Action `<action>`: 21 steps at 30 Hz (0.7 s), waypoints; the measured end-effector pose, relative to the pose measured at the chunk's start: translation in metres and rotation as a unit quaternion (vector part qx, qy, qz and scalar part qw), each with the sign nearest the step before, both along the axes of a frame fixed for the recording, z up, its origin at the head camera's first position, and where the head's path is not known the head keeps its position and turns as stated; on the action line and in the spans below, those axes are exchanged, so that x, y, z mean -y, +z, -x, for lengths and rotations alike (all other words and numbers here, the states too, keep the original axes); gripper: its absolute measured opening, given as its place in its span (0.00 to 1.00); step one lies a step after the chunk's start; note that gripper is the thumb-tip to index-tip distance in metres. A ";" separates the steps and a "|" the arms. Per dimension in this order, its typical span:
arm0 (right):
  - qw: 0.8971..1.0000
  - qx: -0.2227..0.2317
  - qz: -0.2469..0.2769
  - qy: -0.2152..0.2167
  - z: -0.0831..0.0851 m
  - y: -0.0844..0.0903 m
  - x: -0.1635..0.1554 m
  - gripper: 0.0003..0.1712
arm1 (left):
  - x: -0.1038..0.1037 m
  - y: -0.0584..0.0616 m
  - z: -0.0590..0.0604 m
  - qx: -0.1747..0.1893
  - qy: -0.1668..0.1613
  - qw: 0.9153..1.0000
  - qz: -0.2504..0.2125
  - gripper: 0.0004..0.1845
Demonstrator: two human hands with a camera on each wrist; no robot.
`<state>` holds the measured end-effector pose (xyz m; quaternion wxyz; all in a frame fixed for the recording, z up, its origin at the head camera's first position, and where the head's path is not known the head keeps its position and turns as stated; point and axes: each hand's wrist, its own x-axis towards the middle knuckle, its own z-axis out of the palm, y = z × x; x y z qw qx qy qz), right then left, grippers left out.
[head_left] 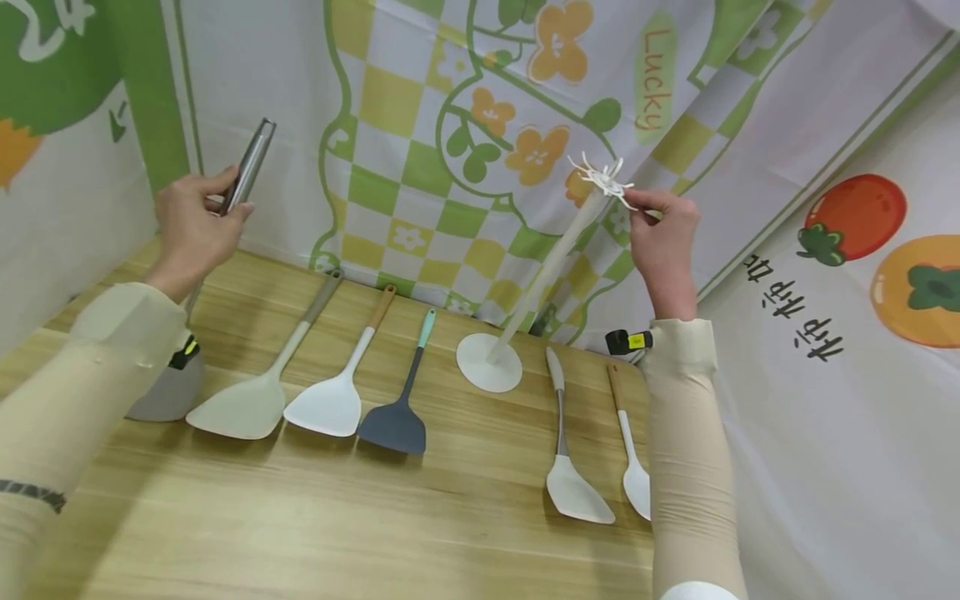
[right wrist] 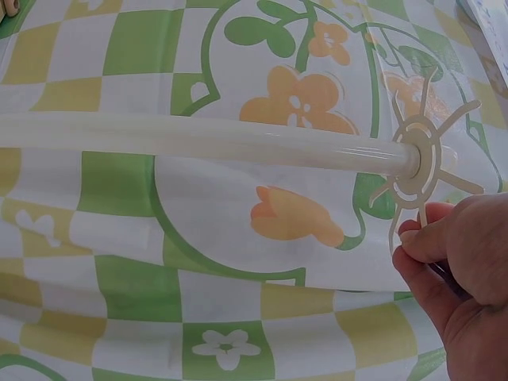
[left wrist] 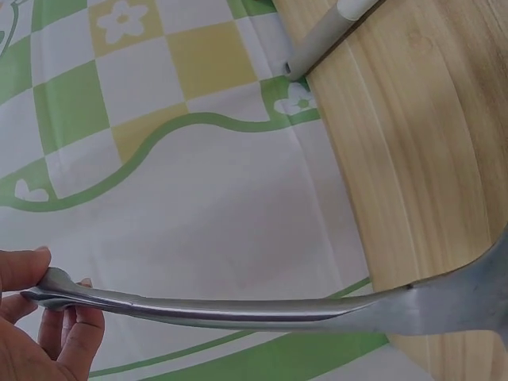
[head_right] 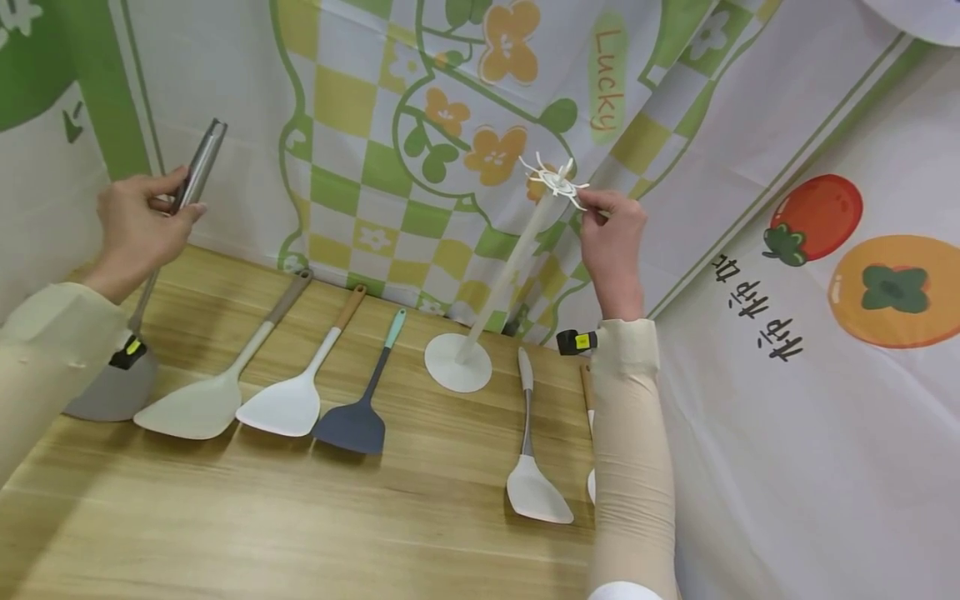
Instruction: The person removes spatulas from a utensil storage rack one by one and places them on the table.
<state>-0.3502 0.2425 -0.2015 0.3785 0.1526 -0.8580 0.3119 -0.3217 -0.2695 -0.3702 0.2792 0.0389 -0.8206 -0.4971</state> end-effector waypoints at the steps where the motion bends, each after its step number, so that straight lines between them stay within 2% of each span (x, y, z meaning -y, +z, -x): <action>1: 1.000 0.000 -0.002 0.000 0.000 0.000 0.000 0.12 | 0.000 -0.001 0.000 0.001 0.001 1.000 0.001 0.27; 21: 1.000 -0.008 -0.007 0.003 0.000 -0.001 -0.001 0.13 | 0.002 -0.009 0.006 -0.007 -0.007 1.000 0.012 0.27</action>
